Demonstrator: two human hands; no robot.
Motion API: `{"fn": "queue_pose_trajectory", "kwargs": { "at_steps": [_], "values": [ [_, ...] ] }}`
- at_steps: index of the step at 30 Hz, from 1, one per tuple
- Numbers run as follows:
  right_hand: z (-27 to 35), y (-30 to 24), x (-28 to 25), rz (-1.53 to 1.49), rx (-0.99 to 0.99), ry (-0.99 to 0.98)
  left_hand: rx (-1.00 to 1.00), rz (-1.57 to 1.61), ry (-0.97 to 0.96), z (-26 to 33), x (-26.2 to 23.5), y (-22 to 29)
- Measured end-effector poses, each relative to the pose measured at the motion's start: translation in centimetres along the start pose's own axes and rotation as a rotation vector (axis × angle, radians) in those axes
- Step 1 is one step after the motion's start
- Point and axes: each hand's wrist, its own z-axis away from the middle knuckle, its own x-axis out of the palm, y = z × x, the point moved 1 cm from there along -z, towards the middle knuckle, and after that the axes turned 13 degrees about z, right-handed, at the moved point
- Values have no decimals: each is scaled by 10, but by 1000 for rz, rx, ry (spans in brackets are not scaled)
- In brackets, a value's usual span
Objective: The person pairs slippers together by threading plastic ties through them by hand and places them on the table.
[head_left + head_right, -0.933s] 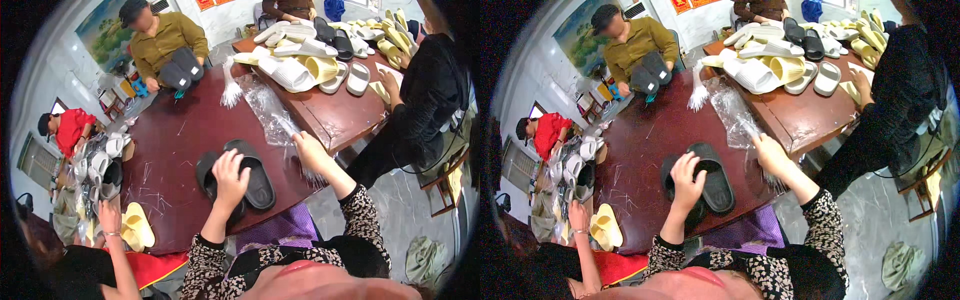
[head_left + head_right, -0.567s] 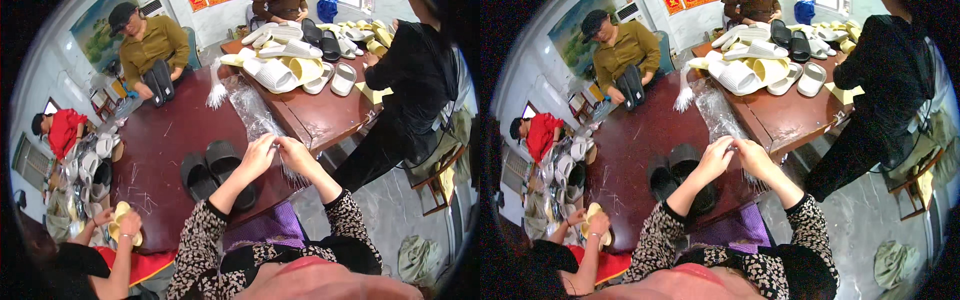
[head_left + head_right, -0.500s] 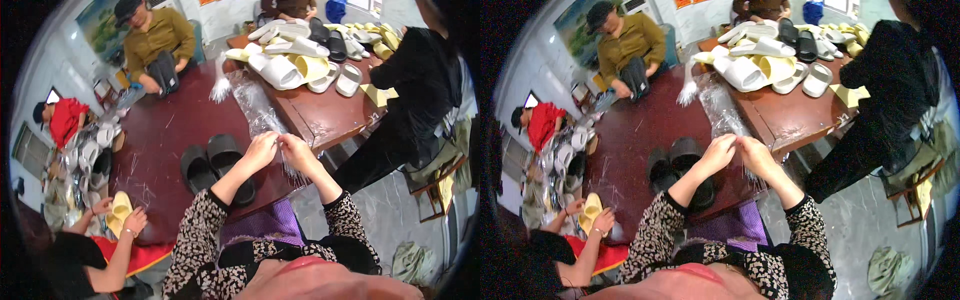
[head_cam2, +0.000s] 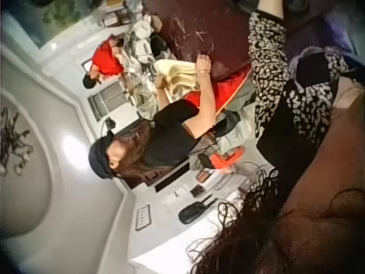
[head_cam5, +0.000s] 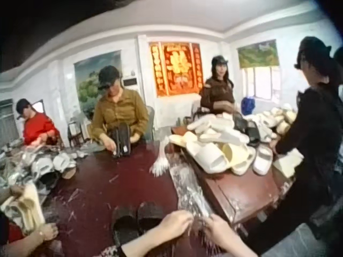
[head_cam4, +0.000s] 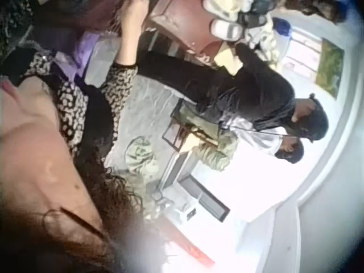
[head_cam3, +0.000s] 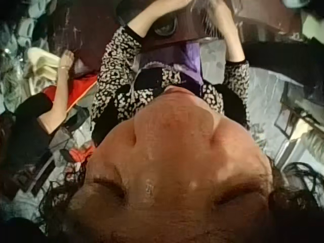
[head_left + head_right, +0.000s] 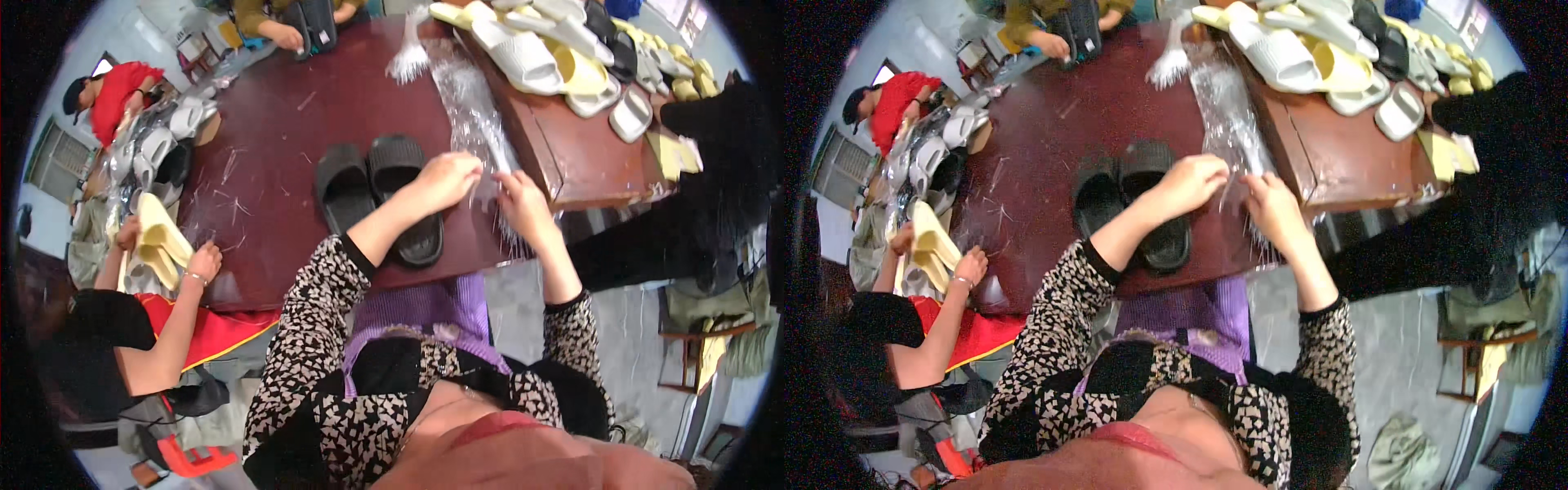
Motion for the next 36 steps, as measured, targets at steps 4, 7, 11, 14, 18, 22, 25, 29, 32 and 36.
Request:
{"fn": "queue_pose_trajectory", "kwargs": {
  "at_steps": [4,7,11,14,18,22,25,29,32,36],
  "values": [
    [3,11,3,50,-29,-63,55,85,0,15,-6,-5],
    [1,12,-2,-87,1,-193,-17,133,24,21,-11,-8],
    [3,10,-7,-367,98,-183,-8,174,56,24,-14,-4],
    [6,16,3,-291,134,-99,-19,237,70,28,-17,1],
    [4,20,16,-55,90,-25,37,272,94,30,-14,2],
    [1,22,18,45,71,45,67,246,98,31,-15,5],
    [-1,16,15,14,101,107,74,188,66,32,-12,6],
    [0,3,0,-100,206,164,111,56,-31,32,-3,5],
    [1,-2,-11,-208,323,139,153,-38,-116,28,6,2],
    [8,2,-20,-405,382,208,260,-144,-194,15,19,-1]
  ]
}}
